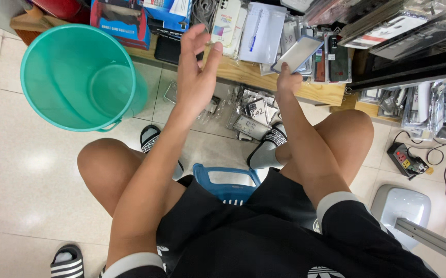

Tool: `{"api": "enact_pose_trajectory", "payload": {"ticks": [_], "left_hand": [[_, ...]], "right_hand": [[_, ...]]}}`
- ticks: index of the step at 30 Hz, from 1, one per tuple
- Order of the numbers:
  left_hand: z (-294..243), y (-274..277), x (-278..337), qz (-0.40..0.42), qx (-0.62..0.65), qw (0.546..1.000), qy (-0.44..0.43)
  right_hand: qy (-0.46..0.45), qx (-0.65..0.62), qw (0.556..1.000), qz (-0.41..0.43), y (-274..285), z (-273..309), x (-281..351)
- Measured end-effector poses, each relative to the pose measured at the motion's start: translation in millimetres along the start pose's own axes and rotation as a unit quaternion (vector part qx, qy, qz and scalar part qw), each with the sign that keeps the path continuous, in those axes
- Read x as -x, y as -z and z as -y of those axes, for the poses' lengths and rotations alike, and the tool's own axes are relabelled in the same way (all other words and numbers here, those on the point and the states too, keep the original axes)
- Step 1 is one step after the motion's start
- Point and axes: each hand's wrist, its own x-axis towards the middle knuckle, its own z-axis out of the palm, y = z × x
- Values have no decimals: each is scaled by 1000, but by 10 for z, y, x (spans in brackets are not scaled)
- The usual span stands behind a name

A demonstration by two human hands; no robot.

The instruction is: The person wipes and prepares various phone cases by hand using a cloth.

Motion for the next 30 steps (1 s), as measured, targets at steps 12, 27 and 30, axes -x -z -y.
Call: {"api": "enact_pose_trajectory", "payload": {"ticks": [12,27,30], "left_hand": [[19,-187,39,7,-33,995,92],[69,-121,-40,-47,415,897,143],[117,16,-152,-106,417,898,90]], "right_hand": [[157,-260,885,354,1242,494,1788],[295,-308,687,589,1743,814,1435],[316,-224,700,600,1805,915,1345]]}}
